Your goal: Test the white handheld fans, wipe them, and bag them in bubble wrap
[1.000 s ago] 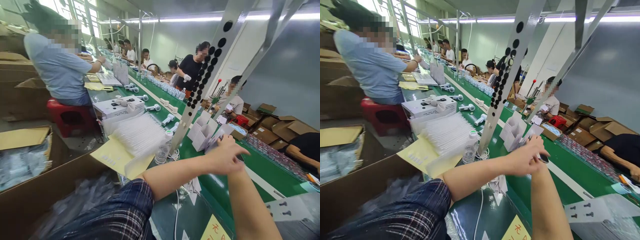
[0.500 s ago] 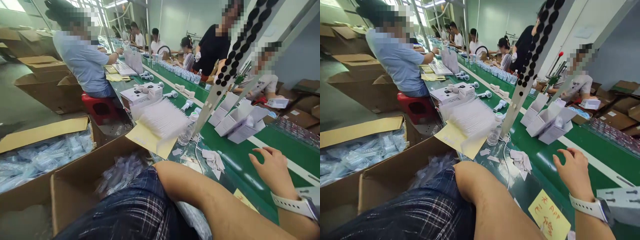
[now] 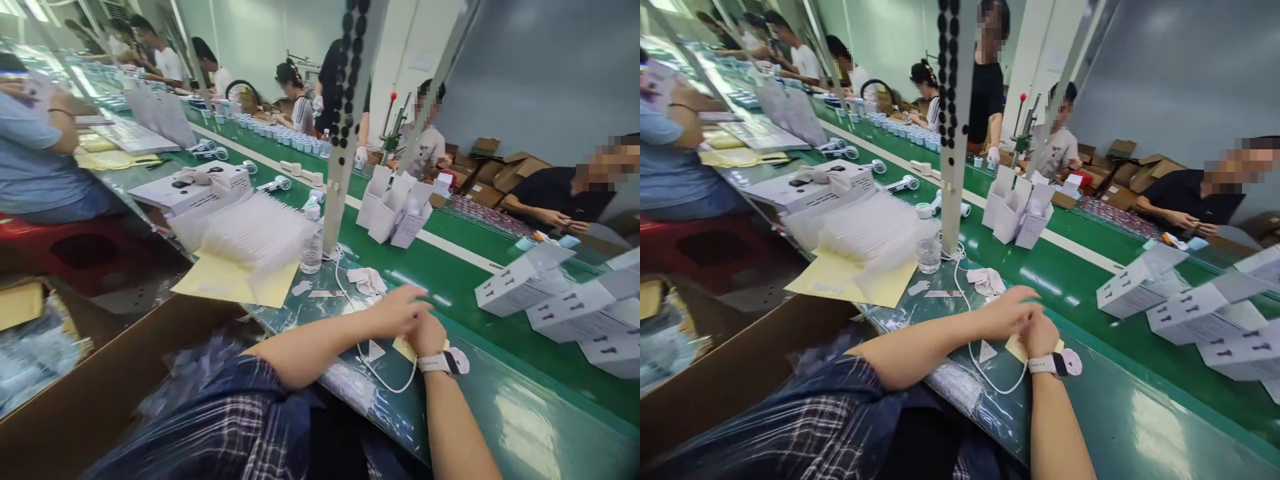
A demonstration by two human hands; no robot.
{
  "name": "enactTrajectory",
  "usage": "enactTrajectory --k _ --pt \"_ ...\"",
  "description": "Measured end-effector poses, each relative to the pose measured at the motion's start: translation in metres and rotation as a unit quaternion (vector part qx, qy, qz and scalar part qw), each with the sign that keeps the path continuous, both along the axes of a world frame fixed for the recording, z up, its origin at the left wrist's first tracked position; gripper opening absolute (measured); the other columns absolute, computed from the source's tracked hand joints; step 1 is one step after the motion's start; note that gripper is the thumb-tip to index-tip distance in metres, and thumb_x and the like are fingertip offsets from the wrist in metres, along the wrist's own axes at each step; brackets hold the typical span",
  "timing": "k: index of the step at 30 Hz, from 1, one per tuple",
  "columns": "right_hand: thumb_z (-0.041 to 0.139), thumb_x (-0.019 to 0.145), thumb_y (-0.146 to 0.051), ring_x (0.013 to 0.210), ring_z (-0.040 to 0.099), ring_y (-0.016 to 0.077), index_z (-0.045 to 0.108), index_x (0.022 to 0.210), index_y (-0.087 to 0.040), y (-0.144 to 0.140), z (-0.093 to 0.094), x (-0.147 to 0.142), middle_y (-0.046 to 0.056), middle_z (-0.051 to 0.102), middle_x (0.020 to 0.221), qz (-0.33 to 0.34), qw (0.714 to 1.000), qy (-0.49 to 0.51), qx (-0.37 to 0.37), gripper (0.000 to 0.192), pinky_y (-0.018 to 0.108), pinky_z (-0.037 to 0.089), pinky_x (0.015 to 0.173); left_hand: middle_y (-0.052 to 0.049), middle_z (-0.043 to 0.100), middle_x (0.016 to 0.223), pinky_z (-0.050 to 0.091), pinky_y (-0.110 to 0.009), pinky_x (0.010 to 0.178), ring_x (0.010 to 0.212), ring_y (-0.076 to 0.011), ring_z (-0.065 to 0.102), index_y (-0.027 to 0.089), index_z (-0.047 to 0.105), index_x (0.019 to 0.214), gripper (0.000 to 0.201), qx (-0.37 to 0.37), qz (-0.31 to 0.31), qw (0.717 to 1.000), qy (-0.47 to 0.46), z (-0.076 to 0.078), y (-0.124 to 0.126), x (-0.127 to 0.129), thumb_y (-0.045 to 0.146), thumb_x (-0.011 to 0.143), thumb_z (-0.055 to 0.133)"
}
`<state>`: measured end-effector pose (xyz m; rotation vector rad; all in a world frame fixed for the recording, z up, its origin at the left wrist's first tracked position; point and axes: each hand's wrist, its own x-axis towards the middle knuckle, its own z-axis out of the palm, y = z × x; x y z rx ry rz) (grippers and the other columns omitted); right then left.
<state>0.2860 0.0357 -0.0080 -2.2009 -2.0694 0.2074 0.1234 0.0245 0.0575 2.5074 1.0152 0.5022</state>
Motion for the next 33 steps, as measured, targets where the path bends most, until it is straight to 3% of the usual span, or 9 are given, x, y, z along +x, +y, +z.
enactTrajectory --k 1,2,4,7,14,20,26,29,33 --pt "0.072 0.108 -0.044 0.102 0.074 0.0204 0.072 0.127 -0.017 0.0 -0.002 -0.007 0.009 0.074 0.122 -0.012 1.0 -0.003 -0.015 0.034 0.04 0.066 0.09 -0.021 0.055 0.168 0.039 -0.061 0.136 0.163 -0.0398 0.047 0.015 0.064 0.152 0.058 -0.017 0.038 0.999 0.02 -0.016 0.008 -0.003 0.019 0.094 0.07" --pt "0.072 0.108 -0.043 0.104 0.075 0.0211 0.071 0.128 -0.016 0.0 -0.003 -0.012 0.009 0.075 0.122 -0.023 0.999 -0.004 -0.03 0.034 0.042 0.067 0.092 -0.027 0.054 0.167 0.041 -0.067 0.133 0.162 -0.0447 0.046 0.011 0.063 0.15 0.061 -0.026 0.05 0.998 0.029 -0.031 0.013 -0.005 0.018 0.091 0.075" --pt "0.071 0.109 -0.043 0.105 0.075 0.0215 0.072 0.128 -0.016 0.002 0.0 -0.016 0.009 0.075 0.121 -0.034 0.998 0.0 -0.051 0.033 0.043 0.066 0.094 -0.029 0.053 0.167 0.042 -0.063 0.133 0.162 -0.0429 0.047 0.008 0.059 0.153 0.067 -0.036 0.025 0.998 0.036 -0.053 0.018 -0.005 0.024 0.091 0.079" --pt "0.071 0.109 -0.042 0.109 0.075 0.0225 0.072 0.129 -0.017 0.005 0.008 -0.011 0.009 0.075 0.123 -0.034 0.997 0.014 -0.068 0.032 0.045 0.066 0.097 -0.026 0.048 0.172 0.042 -0.049 0.136 0.163 -0.035 0.047 0.008 0.048 0.162 0.083 -0.056 -0.028 0.997 0.034 -0.069 0.015 0.0 0.031 0.09 0.082" --pt "0.071 0.108 -0.043 0.112 0.074 0.0235 0.071 0.133 -0.017 0.008 0.014 -0.005 0.01 0.074 0.128 -0.019 0.996 0.039 -0.082 0.036 0.047 0.065 0.1 -0.025 0.038 0.179 0.033 -0.061 0.139 0.167 -0.0414 0.04 0.011 0.039 0.166 0.082 -0.089 -0.046 0.994 0.043 -0.077 0.018 0.0 0.028 0.092 0.071" --pt "0.071 0.108 -0.044 0.11 0.074 0.023 0.071 0.131 -0.017 0.009 0.017 -0.006 0.009 0.074 0.126 -0.007 0.995 0.06 -0.081 0.035 0.046 0.065 0.099 -0.023 0.029 0.183 0.032 -0.054 0.141 0.172 -0.0353 0.033 0.015 0.03 0.171 0.09 -0.102 -0.041 0.992 0.056 -0.072 0.013 -0.006 0.03 0.092 0.07" --pt "0.071 0.108 -0.044 0.116 0.073 0.0246 0.071 0.132 -0.017 0.011 0.015 -0.005 0.01 0.074 0.129 -0.006 0.993 0.084 -0.078 0.036 0.048 0.064 0.102 -0.023 0.018 0.186 0.036 -0.053 0.138 0.171 -0.0386 0.034 0.019 0.027 0.174 0.088 -0.104 -0.025 0.992 0.074 -0.066 0.014 -0.021 0.04 0.099 0.066" --pt "0.071 0.108 -0.044 0.116 0.073 0.0249 0.071 0.133 -0.017 0.01 0.016 -0.001 0.01 0.073 0.131 0.009 0.992 0.094 -0.081 0.036 0.049 0.064 0.102 -0.02 0.026 0.184 0.039 -0.053 0.137 0.167 -0.0374 0.04 0.022 0.033 0.173 0.08 -0.092 -0.026 0.992 0.081 -0.069 0.017 -0.022 0.04 0.101 0.064" --pt "0.072 0.108 -0.043 0.118 0.073 0.0252 0.071 0.133 -0.017 0.0 0.029 0.005 0.01 0.073 0.132 0.037 0.991 0.089 -0.088 0.037 0.049 0.064 0.103 -0.021 0.041 0.177 0.036 -0.055 0.137 0.164 -0.0368 0.043 0.017 0.037 0.171 0.08 -0.072 -0.04 0.993 0.084 -0.073 0.019 -0.013 0.034 0.098 0.066"
